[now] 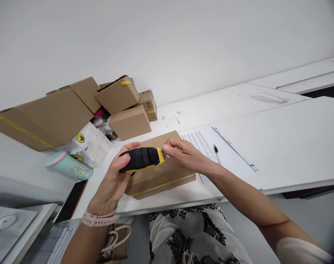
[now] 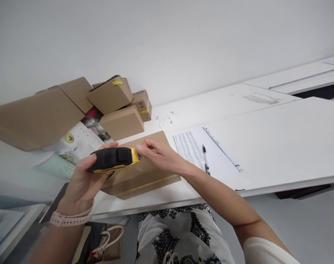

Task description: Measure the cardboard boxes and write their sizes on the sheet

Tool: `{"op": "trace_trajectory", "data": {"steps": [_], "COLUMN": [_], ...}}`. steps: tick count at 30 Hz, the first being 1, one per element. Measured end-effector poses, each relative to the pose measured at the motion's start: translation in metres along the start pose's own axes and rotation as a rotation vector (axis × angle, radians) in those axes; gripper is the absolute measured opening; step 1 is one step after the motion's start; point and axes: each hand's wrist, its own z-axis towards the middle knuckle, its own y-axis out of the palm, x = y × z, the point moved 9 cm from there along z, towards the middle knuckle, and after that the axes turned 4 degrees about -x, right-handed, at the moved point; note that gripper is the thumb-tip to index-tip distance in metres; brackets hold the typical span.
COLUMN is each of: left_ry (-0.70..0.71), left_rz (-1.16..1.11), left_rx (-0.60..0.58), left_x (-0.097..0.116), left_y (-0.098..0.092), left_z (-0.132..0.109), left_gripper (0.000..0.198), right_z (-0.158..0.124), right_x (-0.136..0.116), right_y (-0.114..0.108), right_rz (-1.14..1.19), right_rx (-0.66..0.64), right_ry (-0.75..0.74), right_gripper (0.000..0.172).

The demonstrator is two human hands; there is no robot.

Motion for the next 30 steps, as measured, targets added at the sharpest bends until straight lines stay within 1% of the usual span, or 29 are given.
{"op": "trace_trajectory", "data": {"steps": [2,3,5,6,8,10,11,13,15,17,19,23,26,30], "left_ry": [-0.029,-0.035,-0.021,-0.006,0.003,-0.028,-0.052,-0.098,-0.146,-0.184,-0.198,-0.215,-0.236,-0.229], "left_rz": [0.007,0.015,0.034,0.038,0.022,-0.001,-0.005,0.002,0.010,0.002,-0.007,0.002,-0.017,-0.032], "left_rx": [0.039,0.057,0.120,0.179,0.343,0.502,0.552,0.599,0.608,0.610,0.612,0.600,0.580,0.595], "left_x": [-0.002,-0.002,0.002,0.006,0.012,0.015,0.015,0.012,0.006,-0.002,-0.008,-0.016,-0.021,-0.021], "left_y": [-0.005,-0.010,-0.027,-0.041,-0.076,-0.113,-0.129,-0.155,-0.172,-0.182,-0.186,-0.184,-0.180,-0.179], "left_z": [0.001,0.001,0.002,0.002,0.000,-0.003,-0.004,-0.005,-0.006,-0.008,-0.010,-0.010,-0.007,-0.006], "left_gripper": [0.046,0.044,0.039,0.035,0.022,0.012,0.010,0.010,0.013,0.014,0.014,0.015,0.017,0.018], "right_z": [0.002,0.003,0.006,0.007,0.008,0.007,0.007,0.007,0.009,0.012,0.016,0.020,0.021,0.021], "right_x": [0.007,0.012,0.022,0.027,0.043,0.062,0.071,0.086,0.097,0.104,0.107,0.110,0.112,0.114], "right_y": [-0.003,-0.009,-0.031,-0.045,-0.071,-0.084,-0.086,-0.084,-0.079,-0.075,-0.073,-0.075,-0.077,-0.080], "right_rz": [0.038,0.061,0.112,0.136,0.171,0.184,0.185,0.181,0.176,0.179,0.173,0.158,0.159,0.123], "right_rx": [-0.066,-0.086,-0.059,-0.014,0.069,0.108,0.109,0.094,0.083,0.084,0.086,0.094,0.088,0.085], "right_ry": [0.016,0.017,0.002,-0.008,0.000,0.039,0.053,0.066,0.072,0.079,0.090,0.104,0.110,0.116], "right_gripper": [0.043,0.044,0.043,0.042,0.040,0.038,0.036,0.034,0.032,0.032,0.033,0.035,0.033,0.031]}}
